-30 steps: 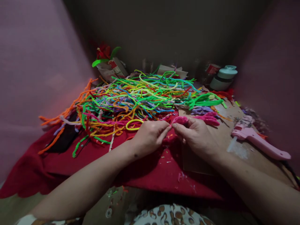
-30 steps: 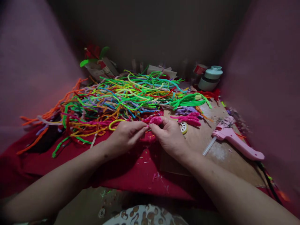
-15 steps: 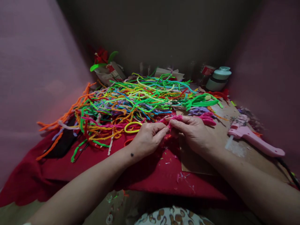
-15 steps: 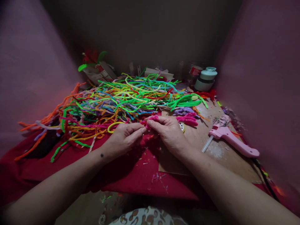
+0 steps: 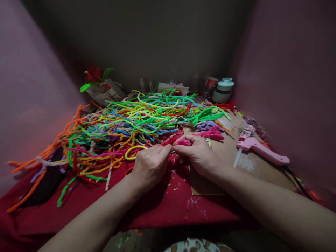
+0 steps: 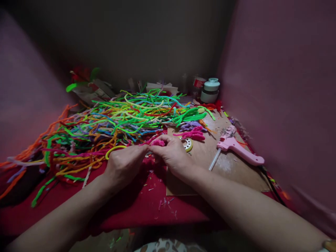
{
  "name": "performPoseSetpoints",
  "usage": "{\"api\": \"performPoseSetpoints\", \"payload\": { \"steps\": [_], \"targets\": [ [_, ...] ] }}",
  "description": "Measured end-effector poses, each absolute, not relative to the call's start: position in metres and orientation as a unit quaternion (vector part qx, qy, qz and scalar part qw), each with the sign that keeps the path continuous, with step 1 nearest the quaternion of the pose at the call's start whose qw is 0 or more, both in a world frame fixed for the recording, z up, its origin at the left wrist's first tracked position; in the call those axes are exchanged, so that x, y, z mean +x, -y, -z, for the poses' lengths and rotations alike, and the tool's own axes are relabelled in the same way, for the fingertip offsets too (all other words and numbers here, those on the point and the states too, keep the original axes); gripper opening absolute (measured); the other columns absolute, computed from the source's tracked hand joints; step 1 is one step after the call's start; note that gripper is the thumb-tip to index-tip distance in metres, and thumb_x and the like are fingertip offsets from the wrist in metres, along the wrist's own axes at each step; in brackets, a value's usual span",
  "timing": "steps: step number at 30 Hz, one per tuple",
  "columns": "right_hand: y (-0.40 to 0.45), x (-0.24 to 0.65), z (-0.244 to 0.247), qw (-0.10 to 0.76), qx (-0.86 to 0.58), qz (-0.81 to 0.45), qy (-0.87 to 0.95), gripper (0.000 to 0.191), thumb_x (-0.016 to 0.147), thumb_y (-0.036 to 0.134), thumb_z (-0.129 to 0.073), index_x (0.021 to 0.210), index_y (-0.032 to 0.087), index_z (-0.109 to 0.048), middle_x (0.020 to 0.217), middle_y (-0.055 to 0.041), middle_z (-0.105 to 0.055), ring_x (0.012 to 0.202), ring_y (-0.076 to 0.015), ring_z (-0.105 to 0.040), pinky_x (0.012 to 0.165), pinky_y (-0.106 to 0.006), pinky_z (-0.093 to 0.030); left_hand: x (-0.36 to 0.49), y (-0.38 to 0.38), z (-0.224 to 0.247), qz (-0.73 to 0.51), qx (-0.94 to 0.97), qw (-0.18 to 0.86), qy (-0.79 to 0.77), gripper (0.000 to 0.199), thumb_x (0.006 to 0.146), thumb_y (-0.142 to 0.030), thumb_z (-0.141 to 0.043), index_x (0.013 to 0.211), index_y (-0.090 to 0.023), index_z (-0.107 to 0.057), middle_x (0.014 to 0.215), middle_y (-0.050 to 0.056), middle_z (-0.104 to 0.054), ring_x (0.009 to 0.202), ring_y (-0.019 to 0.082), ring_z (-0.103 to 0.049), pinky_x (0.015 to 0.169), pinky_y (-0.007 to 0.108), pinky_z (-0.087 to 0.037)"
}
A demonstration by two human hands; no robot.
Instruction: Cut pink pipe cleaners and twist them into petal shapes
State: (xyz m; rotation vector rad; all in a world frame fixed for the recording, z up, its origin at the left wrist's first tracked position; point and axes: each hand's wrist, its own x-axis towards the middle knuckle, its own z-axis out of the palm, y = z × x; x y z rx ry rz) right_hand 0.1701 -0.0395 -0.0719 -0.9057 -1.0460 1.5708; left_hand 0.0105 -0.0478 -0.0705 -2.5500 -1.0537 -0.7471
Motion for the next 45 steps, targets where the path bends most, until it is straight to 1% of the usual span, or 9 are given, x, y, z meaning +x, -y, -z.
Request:
{"api": "performPoseSetpoints", "payload": {
  "steps": [5,9,12,17,20,25,34,39,45],
  "targets": [
    [0.042,0.167,0.070,0.518,-0.373,-0.652,0.409,0.023,0.063,0.029,-0.072,0.064,0.016,-0.053,0.049,0.0048,-0.053,0.040,-0.0077,-0.048,0.040,-0.020,-0.039,0.011,0.049,0.069,0.264,-0.885,0.199,0.329,0.020,0.086,-0.014,-0.042,0.096,-0.012,-0.060,0.068,0.007,-0.066,0.062,0.016,-0.062,0.057,0.024,-0.047],
    [0.042,0.167,0.070,0.524,-0.336,-0.672,0.402,0.024,0.065,0.032,-0.071,0.076,0.017,-0.056,0.059,0.0043,-0.056,0.045,-0.0076,-0.050,0.043,-0.020,-0.040,0.014,0.042,0.048,0.328,-0.862,0.098,0.375,0.017,0.087,-0.021,-0.046,0.092,-0.016,-0.062,0.074,0.004,-0.069,0.062,0.011,-0.062,0.058,0.019,-0.044],
    [0.048,0.167,0.069,0.459,-0.345,-0.656,0.489,0.019,0.071,0.032,-0.063,0.067,0.016,-0.055,0.052,0.0056,-0.050,0.041,-0.0064,-0.044,0.040,-0.019,-0.034,0.031,0.027,0.027,0.300,-0.850,0.044,0.431,0.017,0.086,-0.025,-0.049,0.085,-0.018,-0.064,0.069,0.001,-0.068,0.055,0.010,-0.058,0.052,0.019,-0.038],
    [0.063,0.166,0.074,0.366,-0.291,-0.496,0.732,0.018,0.074,0.026,-0.060,0.061,0.014,-0.061,0.054,0.0024,-0.055,0.050,-0.0084,-0.045,0.048,-0.020,-0.033,0.083,-0.008,0.023,0.217,-0.869,-0.014,0.445,0.025,0.086,-0.034,-0.048,0.085,-0.019,-0.068,0.069,0.004,-0.068,0.058,0.013,-0.059,0.056,0.022,-0.038],
    [0.065,0.164,0.078,0.363,-0.263,-0.417,0.791,0.021,0.075,0.027,-0.060,0.060,0.013,-0.061,0.054,0.0005,-0.057,0.049,-0.0085,-0.046,0.048,-0.021,-0.033,0.108,-0.028,0.036,0.136,-0.877,0.014,0.461,0.027,0.087,-0.030,-0.044,0.083,-0.019,-0.068,0.073,0.006,-0.069,0.065,0.016,-0.061,0.059,0.025,-0.039],
    [0.062,0.165,0.081,0.369,-0.270,-0.360,0.813,0.019,0.075,0.024,-0.060,0.059,0.015,-0.061,0.052,0.0014,-0.057,0.048,-0.0085,-0.047,0.048,-0.020,-0.033,0.116,-0.035,0.041,0.083,-0.893,0.035,0.441,0.017,0.079,-0.030,-0.056,0.089,-0.020,-0.066,0.083,0.007,-0.068,0.075,0.020,-0.062,0.059,0.025,-0.042],
    [0.063,0.170,0.079,0.353,-0.230,-0.315,0.851,0.017,0.074,0.015,-0.053,0.057,0.016,-0.056,0.057,0.0005,-0.058,0.052,-0.0098,-0.048,0.051,-0.021,-0.035,0.063,0.001,0.014,0.261,-0.905,0.031,0.335,0.017,0.085,-0.021,-0.049,0.085,-0.017,-0.066,0.079,0.002,-0.069,0.070,0.011,-0.062,0.065,0.020,-0.044],
    [0.073,0.172,0.077,0.320,-0.233,-0.332,0.856,0.017,0.081,0.020,-0.052,0.064,0.016,-0.054,0.060,-0.0005,-0.056,0.052,-0.0090,-0.046,0.051,-0.021,-0.033,0.006,0.024,-0.008,0.305,-0.842,0.018,0.444,0.016,0.081,-0.024,-0.054,0.083,-0.017,-0.068,0.075,0.000,-0.069,0.067,0.011,-0.062,0.064,0.018,-0.045],
    [0.078,0.169,0.081,0.277,-0.207,-0.296,0.890,0.023,0.084,0.022,-0.048,0.062,0.017,-0.046,0.057,0.0002,-0.049,0.052,-0.0091,-0.042,0.050,-0.024,-0.028,-0.065,0.048,-0.015,0.344,-0.721,-0.132,0.587,0.018,0.077,-0.027,-0.059,0.086,-0.015,-0.070,0.073,0.002,-0.069,0.065,0.011,-0.061,0.060,0.020,-0.048]
  ]
}}
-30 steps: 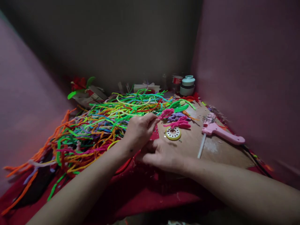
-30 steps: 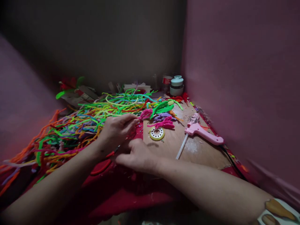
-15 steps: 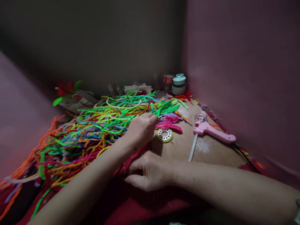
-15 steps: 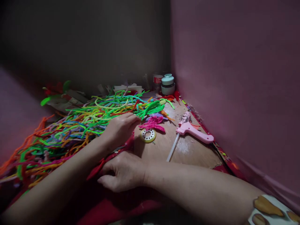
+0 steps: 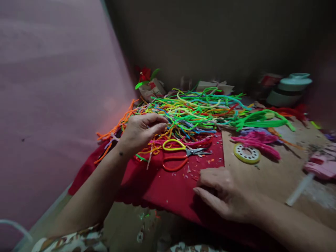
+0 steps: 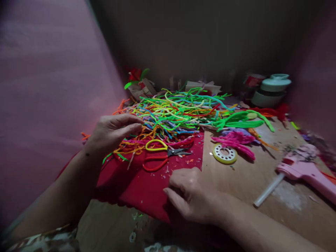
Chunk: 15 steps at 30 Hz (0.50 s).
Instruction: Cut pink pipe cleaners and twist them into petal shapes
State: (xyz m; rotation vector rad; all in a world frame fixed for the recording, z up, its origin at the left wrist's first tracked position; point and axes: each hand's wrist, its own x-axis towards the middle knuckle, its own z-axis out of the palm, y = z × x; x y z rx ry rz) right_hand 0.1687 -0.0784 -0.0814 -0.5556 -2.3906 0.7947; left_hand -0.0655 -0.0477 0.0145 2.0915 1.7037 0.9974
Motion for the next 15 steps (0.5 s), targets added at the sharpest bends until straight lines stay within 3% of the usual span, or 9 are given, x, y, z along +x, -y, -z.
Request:
{"api": "performPoseSetpoints", "payload": {
  "steps": [5,10,15],
  "targets": [
    [0.087,0.160,0.077,0.243,-0.180,-0.254,0.919,0.023,0.086,0.018,-0.044,0.064,0.017,-0.049,0.060,-0.0021,-0.052,0.053,-0.0105,-0.045,0.050,-0.026,-0.028,-0.106,0.051,-0.001,-0.331,0.701,0.185,-0.604,0.017,0.077,-0.023,-0.057,0.086,-0.014,-0.069,0.080,0.003,-0.069,0.072,0.013,-0.062,0.067,0.023,-0.049],
    [0.085,0.147,0.069,0.213,-0.180,-0.187,0.942,0.022,0.085,0.012,-0.042,0.069,0.016,-0.056,0.066,-0.0039,-0.055,0.057,-0.0130,-0.046,0.051,-0.027,-0.031,-0.127,0.038,0.019,-0.164,0.805,0.065,-0.566,0.012,0.077,-0.020,-0.058,0.080,-0.014,-0.068,0.080,0.005,-0.066,0.081,0.016,-0.057,0.075,0.029,-0.044],
    [0.055,0.127,0.074,0.229,-0.299,-0.107,0.920,0.025,0.084,0.017,-0.048,0.105,0.013,-0.061,0.106,-0.0153,-0.056,0.097,-0.0245,-0.049,0.081,-0.037,-0.043,-0.124,0.033,0.042,-0.016,0.847,-0.058,-0.528,0.013,0.079,-0.020,-0.054,0.075,-0.016,-0.066,0.077,0.005,-0.063,0.077,0.017,-0.049,0.072,0.031,-0.039]
  ]
}}
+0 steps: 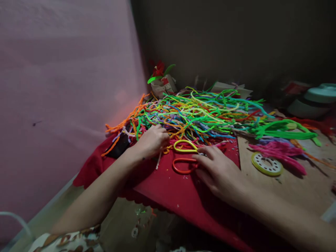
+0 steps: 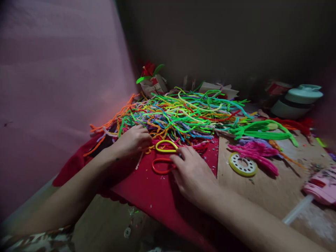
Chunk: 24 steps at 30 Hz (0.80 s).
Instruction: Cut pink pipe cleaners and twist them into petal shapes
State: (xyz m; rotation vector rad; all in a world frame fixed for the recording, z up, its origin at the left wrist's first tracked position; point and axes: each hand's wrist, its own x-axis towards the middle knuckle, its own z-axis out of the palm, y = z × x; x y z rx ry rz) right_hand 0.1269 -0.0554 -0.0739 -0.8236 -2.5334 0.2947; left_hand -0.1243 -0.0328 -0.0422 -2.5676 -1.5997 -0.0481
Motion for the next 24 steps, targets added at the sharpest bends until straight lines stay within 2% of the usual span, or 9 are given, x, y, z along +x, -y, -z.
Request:
{"api": "performPoseSetpoints", "payload": {
  "steps": [3,8,12,16,18,21,24],
  "targets": [
    [0.041,0.117,0.082,0.199,-0.344,-0.050,0.916,0.033,0.084,0.019,-0.049,0.116,0.012,-0.058,0.115,-0.0182,-0.054,0.102,-0.0283,-0.046,0.087,-0.045,-0.041,-0.121,0.034,0.050,0.000,-0.842,0.118,0.527,0.015,0.082,-0.018,-0.049,0.074,-0.015,-0.062,0.077,0.007,-0.061,0.075,0.018,-0.047,0.070,0.032,-0.038],
    [0.040,0.112,0.092,0.187,-0.322,-0.036,0.927,0.023,0.087,0.014,-0.047,0.094,0.015,-0.068,0.110,-0.0145,-0.057,0.097,-0.0262,-0.047,0.083,-0.041,-0.043,-0.120,0.037,0.052,-0.004,-0.792,0.203,0.575,0.016,0.081,-0.011,-0.042,0.076,-0.012,-0.058,0.072,0.010,-0.059,0.071,0.021,-0.051,0.065,0.033,-0.039],
    [0.043,0.113,0.092,0.192,-0.305,-0.051,0.931,0.020,0.087,0.010,-0.047,0.090,0.012,-0.066,0.107,-0.0135,-0.058,0.096,-0.0246,-0.047,0.081,-0.039,-0.043,-0.121,0.034,0.051,0.038,-0.762,0.197,0.616,0.017,0.084,-0.016,-0.040,0.085,-0.012,-0.056,0.071,0.009,-0.060,0.067,0.020,-0.053,0.063,0.032,-0.039],
    [0.041,0.114,0.092,0.195,-0.306,-0.071,0.929,0.018,0.086,0.011,-0.048,0.087,0.012,-0.066,0.100,-0.0133,-0.057,0.094,-0.0238,-0.048,0.079,-0.038,-0.044,-0.128,0.030,0.042,0.157,-0.730,0.188,0.638,0.016,0.085,-0.018,-0.041,0.085,-0.012,-0.056,0.077,0.009,-0.061,0.072,0.020,-0.054,0.068,0.032,-0.041],
    [0.041,0.114,0.094,0.197,-0.308,-0.077,0.928,0.018,0.086,0.011,-0.048,0.087,0.011,-0.066,0.098,-0.0137,-0.057,0.093,-0.0238,-0.048,0.078,-0.038,-0.044,-0.132,0.029,0.035,0.228,-0.710,0.158,0.647,0.013,0.083,-0.019,-0.044,0.084,-0.014,-0.056,0.075,0.007,-0.060,0.070,0.018,-0.054,0.067,0.030,-0.041],
    [0.041,0.115,0.097,0.213,-0.306,-0.099,0.923,0.020,0.086,0.010,-0.046,0.088,0.012,-0.066,0.098,-0.0140,-0.057,0.092,-0.0245,-0.048,0.078,-0.040,-0.043,-0.137,0.027,0.029,0.299,-0.699,0.056,0.648,0.008,0.080,-0.019,-0.049,0.081,-0.016,-0.056,0.069,0.001,-0.058,0.063,0.013,-0.051,0.063,0.025,-0.039],
    [0.041,0.115,0.094,0.278,-0.316,-0.187,0.888,0.020,0.084,0.011,-0.048,0.096,0.012,-0.065,0.101,-0.0137,-0.059,0.095,-0.0246,-0.050,0.081,-0.041,-0.042,-0.135,0.027,0.029,0.348,-0.696,-0.050,0.626,0.009,0.080,-0.021,-0.049,0.076,-0.016,-0.055,0.067,-0.001,-0.056,0.062,0.011,-0.050,0.061,0.023,-0.039]
  ]
}}
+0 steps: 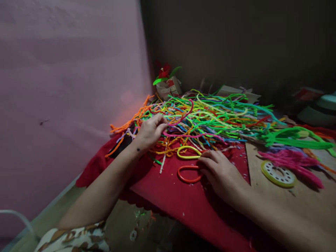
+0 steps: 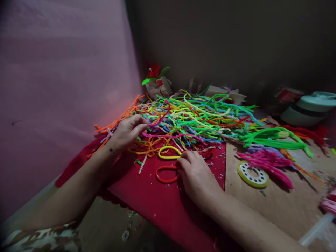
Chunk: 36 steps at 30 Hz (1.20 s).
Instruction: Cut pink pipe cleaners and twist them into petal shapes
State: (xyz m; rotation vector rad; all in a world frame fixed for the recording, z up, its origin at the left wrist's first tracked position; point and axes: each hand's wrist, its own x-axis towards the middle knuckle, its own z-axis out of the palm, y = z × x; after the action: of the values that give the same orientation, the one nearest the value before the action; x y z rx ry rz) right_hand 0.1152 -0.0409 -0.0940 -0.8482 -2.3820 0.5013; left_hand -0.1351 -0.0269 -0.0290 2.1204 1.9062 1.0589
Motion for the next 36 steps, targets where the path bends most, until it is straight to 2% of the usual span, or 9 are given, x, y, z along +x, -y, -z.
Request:
{"api": "performPoseSetpoints", "payload": {
  "steps": [3,5,8,12,17,21,25,32,36],
  "targets": [
    [0.038,0.111,0.080,0.346,-0.370,-0.408,0.760,0.027,0.080,0.021,-0.058,0.106,0.016,-0.061,0.098,-0.0105,-0.062,0.088,-0.0216,-0.055,0.076,-0.036,-0.045,-0.124,0.031,0.032,-0.380,0.691,0.121,-0.603,0.011,0.082,-0.023,-0.048,0.077,-0.016,-0.055,0.067,-0.001,-0.055,0.062,0.010,-0.049,0.059,0.022,-0.039],
    [0.033,0.105,0.069,0.349,-0.376,-0.622,0.592,0.032,0.078,0.033,-0.061,0.108,0.019,-0.057,0.086,-0.0062,-0.064,0.067,-0.0157,-0.057,0.058,-0.028,-0.045,-0.114,0.036,0.032,-0.384,0.695,0.155,-0.587,0.010,0.082,-0.022,-0.048,0.078,-0.016,-0.055,0.068,-0.001,-0.056,0.062,0.010,-0.050,0.059,0.022,-0.040],
    [0.025,0.095,0.059,0.353,-0.341,-0.806,0.330,0.021,0.078,0.034,-0.062,0.091,0.018,-0.061,0.068,-0.0015,-0.063,0.049,-0.0086,-0.051,0.043,-0.019,-0.037,-0.104,0.041,0.031,-0.368,0.707,0.215,-0.564,0.009,0.081,-0.019,-0.049,0.075,-0.016,-0.055,0.068,-0.001,-0.055,0.060,0.008,-0.050,0.058,0.021,-0.041],
    [0.027,0.094,0.060,0.393,-0.332,-0.812,0.274,0.008,0.072,0.020,-0.065,0.070,0.012,-0.063,0.059,-0.0020,-0.061,0.047,-0.0078,-0.053,0.041,-0.017,-0.040,-0.112,0.037,0.028,-0.415,0.617,0.344,-0.574,0.008,0.080,-0.019,-0.051,0.073,-0.014,-0.051,0.061,-0.002,-0.057,0.053,0.008,-0.055,0.052,0.019,-0.042],
    [0.048,0.108,0.056,0.407,-0.340,-0.756,0.383,0.018,0.067,0.029,-0.071,0.072,0.012,-0.066,0.060,-0.0056,-0.064,0.045,-0.0118,-0.055,0.038,-0.020,-0.040,-0.136,0.025,0.026,-0.460,0.471,0.545,-0.519,0.013,0.083,-0.019,-0.049,0.072,-0.013,-0.049,0.069,0.007,-0.067,0.057,0.012,-0.064,0.049,0.020,-0.045],
    [0.054,0.115,0.057,0.403,-0.367,-0.733,0.407,0.021,0.066,0.029,-0.074,0.074,0.012,-0.065,0.061,-0.0059,-0.064,0.045,-0.0115,-0.055,0.038,-0.020,-0.040,-0.140,0.024,0.025,-0.465,0.468,0.574,-0.485,0.010,0.083,-0.018,-0.050,0.076,-0.011,-0.053,0.075,0.009,-0.068,0.057,0.010,-0.062,0.050,0.020,-0.046],
    [0.052,0.116,0.068,0.413,-0.364,-0.735,0.395,0.022,0.069,0.026,-0.072,0.083,0.013,-0.062,0.063,-0.0043,-0.064,0.047,-0.0118,-0.055,0.040,-0.020,-0.040,-0.129,0.032,0.018,-0.441,0.580,0.469,-0.500,0.013,0.083,-0.024,-0.053,0.085,-0.011,-0.057,0.076,0.006,-0.068,0.056,0.008,-0.060,0.053,0.019,-0.046],
    [0.051,0.115,0.074,0.407,-0.317,-0.764,0.387,0.018,0.071,0.021,-0.067,0.084,0.014,-0.058,0.064,-0.0036,-0.065,0.049,-0.0119,-0.058,0.043,-0.021,-0.042,-0.100,0.054,0.016,-0.286,0.792,-0.081,-0.533,0.016,0.087,-0.025,-0.047,0.087,-0.015,-0.059,0.072,0.002,-0.066,0.057,0.009,-0.056,0.053,0.020,-0.038],
    [0.051,0.115,0.074,0.405,-0.313,-0.773,0.374,0.021,0.068,0.022,-0.070,0.081,0.015,-0.055,0.064,-0.0029,-0.065,0.049,-0.0126,-0.059,0.044,-0.021,-0.043,-0.089,0.058,0.028,-0.214,0.817,-0.252,-0.472,0.017,0.089,-0.020,-0.041,0.084,-0.016,-0.057,0.059,-0.001,-0.060,0.050,0.009,-0.053,0.048,0.023,-0.031]
  ]
}}
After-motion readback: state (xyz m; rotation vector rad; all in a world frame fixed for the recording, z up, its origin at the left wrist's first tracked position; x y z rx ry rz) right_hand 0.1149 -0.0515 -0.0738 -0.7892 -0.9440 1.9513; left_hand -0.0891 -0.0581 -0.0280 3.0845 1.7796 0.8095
